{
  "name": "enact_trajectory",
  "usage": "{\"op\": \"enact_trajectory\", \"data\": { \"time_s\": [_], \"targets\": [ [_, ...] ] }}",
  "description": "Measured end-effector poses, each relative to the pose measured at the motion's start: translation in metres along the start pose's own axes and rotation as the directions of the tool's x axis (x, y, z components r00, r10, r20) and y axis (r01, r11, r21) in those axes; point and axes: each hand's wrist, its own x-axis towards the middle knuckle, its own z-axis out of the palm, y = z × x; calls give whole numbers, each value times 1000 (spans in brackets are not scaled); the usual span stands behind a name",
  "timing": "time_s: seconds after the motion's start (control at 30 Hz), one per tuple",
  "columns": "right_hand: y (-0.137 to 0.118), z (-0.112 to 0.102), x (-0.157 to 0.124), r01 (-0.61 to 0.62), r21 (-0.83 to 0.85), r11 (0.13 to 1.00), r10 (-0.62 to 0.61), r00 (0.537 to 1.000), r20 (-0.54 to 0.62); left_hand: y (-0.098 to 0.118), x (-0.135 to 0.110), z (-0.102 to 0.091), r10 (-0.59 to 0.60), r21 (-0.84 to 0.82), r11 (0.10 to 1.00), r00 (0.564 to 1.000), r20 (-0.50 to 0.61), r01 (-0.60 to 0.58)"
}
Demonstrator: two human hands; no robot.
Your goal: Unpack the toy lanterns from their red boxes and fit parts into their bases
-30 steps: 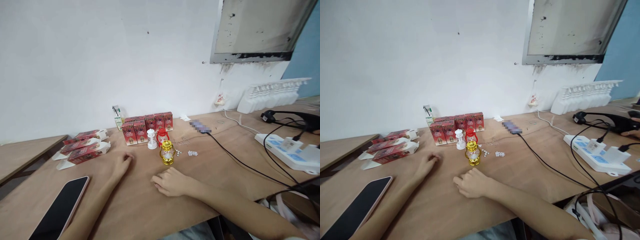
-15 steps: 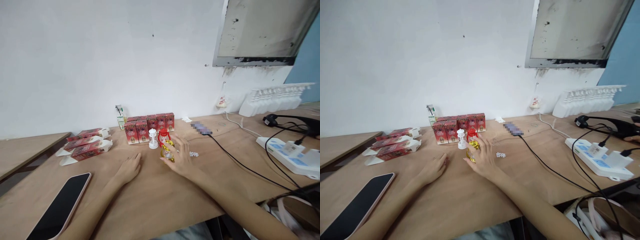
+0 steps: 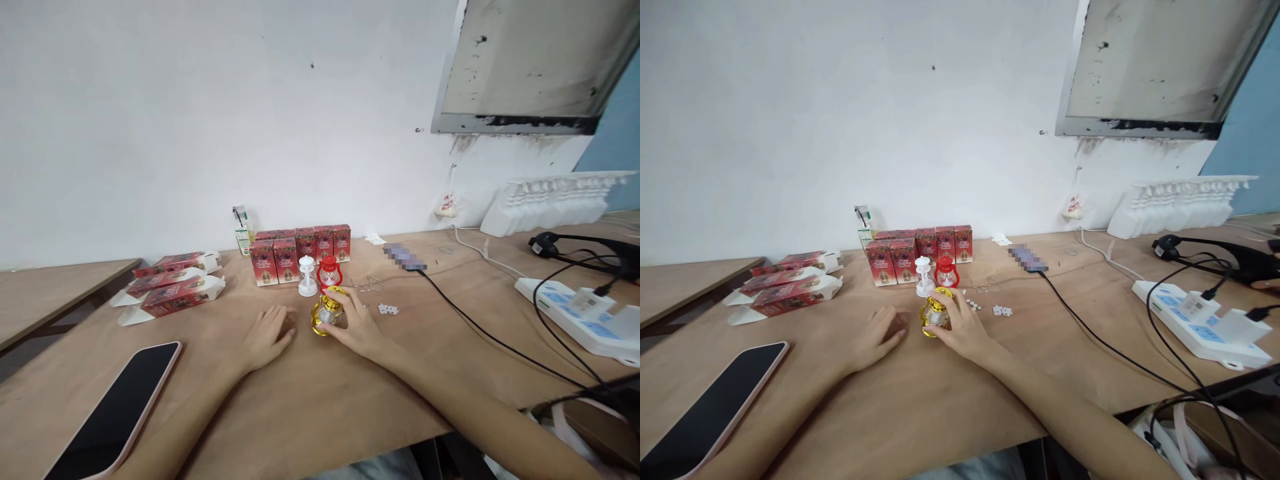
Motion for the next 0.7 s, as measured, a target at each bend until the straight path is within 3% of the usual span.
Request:
{"op": "enact_trajectory", "data": {
  "time_s": [0.17,0.33,0.5,0.7],
  "targets": [
    [-6,8,-7,-53,254,966,85,989,-117,26,-4,14,27,-338,940,999,-31,-35],
    [-8,13,-11,-139,442,886,190,979,-74,34,-3,14,2,-609,792,999,-52,-33],
    [-7,5,-6,-163,474,866,180,984,8,33,-2,11,-55,-760,650,996,-67,-15],
    [-7,1,1,-238,459,856,295,954,-56,35,-1,9,-211,-859,512,967,-144,-17]
  ]
}}
